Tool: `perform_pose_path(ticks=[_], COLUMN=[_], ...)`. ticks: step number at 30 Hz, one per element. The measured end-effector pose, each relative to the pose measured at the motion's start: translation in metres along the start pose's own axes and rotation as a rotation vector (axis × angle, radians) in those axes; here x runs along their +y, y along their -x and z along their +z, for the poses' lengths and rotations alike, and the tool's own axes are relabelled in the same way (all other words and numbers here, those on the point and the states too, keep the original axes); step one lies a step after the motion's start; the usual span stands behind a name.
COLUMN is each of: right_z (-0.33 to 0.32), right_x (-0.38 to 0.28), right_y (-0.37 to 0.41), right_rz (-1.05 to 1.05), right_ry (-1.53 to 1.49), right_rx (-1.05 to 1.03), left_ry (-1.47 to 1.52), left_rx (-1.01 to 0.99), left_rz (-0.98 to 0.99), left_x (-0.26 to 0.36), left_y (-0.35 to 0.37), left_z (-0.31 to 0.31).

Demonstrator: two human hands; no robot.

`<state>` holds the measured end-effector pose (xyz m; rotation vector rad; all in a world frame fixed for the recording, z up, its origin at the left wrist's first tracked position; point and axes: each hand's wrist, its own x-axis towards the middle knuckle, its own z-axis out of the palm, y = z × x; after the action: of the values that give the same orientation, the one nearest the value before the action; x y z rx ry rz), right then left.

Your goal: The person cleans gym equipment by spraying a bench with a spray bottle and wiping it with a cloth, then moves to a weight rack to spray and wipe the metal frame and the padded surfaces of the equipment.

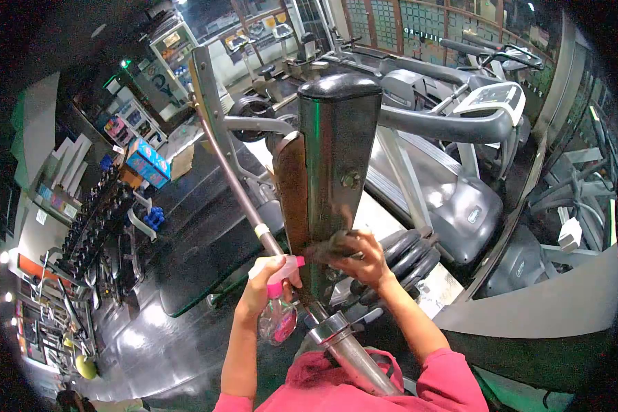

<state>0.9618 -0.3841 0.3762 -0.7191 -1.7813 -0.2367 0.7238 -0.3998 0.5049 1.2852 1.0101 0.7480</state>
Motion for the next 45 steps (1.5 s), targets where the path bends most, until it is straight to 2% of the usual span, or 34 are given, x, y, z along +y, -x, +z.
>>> perform_pose_path(ticks=[1,3,5,7,9,11,12,14,15,17,18,19,22,23,25,29,30,33,36,39,40,43,45], right_z=[0.003,0.013,0.022,0.015,0.004,0.004,0.009,0.023,0.028,0.039,0.039,0.038,0.043,0.044,0.043,0.057,0.061,0.058,0.052,0.03,0.03,0.035,0.043], right_x=[0.003,0.007,0.01,0.013,0.006,0.005,0.001,-0.004,-0.005,-0.003,-0.002,-0.002,-0.004,-0.005,-0.006,-0.002,-0.007,-0.018,-0.01,-0.006,-0.005,0.0,-0.001], right_y=[0.012,0.04,0.058,0.044,0.021,0.012,0.013,0.022,0.035,0.072,0.075,0.078,0.068,0.058,0.04,0.064,0.076,0.103,0.095,0.049,0.037,0.045,0.074], right_rz=[0.002,-0.186,-0.222,-0.202,0.01,0.192,0.195,0.338,0.339,0.341,0.248,0.248,0.511,0.513,0.675,0.698,0.786,0.957,1.079,1.191,1.081,0.988,1.168], right_ry=[0.001,0.065,0.066,0.043,-0.106,-0.022,-0.023,-0.105,-0.106,-0.156,-0.129,-0.128,-0.316,-0.317,-0.355,-0.319,-0.403,-0.413,-0.569,-0.592,-0.564,-0.457,-0.543], right_rx=[0.002,-0.355,-0.394,-0.31,-0.081,0.074,0.074,0.203,0.205,-0.037,-0.149,-0.149,0.074,0.077,0.3,0.256,0.233,-0.019,-0.043,0.129,0.252,0.241,0.08], left_ry=[-0.006,-0.007,-0.005,-0.059,-0.079,-0.095,-0.077,-0.062,-0.052,-0.04,-0.063,-0.085,-0.102,-0.105,-0.086,-0.116,-0.121,-0.12,-0.124,-0.123,-0.11,-0.103,-0.079], left_rx=[-0.001,-0.006,-0.014,0.009,-0.017,-0.041,-0.022,-0.003,-0.004,-0.002,-0.004,-0.006,-0.007,-0.008,-0.011,-0.003,-0.007,0.005,0.022,0.007,-0.009,-0.002,0.0], left_rz=[0.009,0.007,0.001,-0.005,0.004,0.02,0.004,-0.011,-0.012,-0.013,-0.009,-0.003,-0.007,-0.009,0.013,0.016,0.023,0.017,0.002,-0.001,-0.002,-0.004,-0.007], left_x=[0.0,-0.001,-0.001,0.003,-0.002,-0.005,-0.005,-0.004,-0.004,-0.004,-0.004,-0.003,-0.001,-0.002,-0.005,-0.004,-0.005,-0.003,-0.003,-0.003,-0.003,-0.004,-0.007], left_y=[0.0,-0.001,0.001,0.001,0.0,-0.001,-0.001,-0.001,-0.001,0.0,0.0,-0.001,0.0,0.0,0.0,-0.001,-0.001,0.001,0.001,-0.001,-0.001,-0.002,-0.003], left_z=[0.0,-0.001,0.001,0.005,0.0,0.0,0.0,0.002,0.002,0.002,0.003,0.003,0.005,0.004,0.003,0.003,0.003,0.006,0.006,0.004,0.003,0.003,0.001])
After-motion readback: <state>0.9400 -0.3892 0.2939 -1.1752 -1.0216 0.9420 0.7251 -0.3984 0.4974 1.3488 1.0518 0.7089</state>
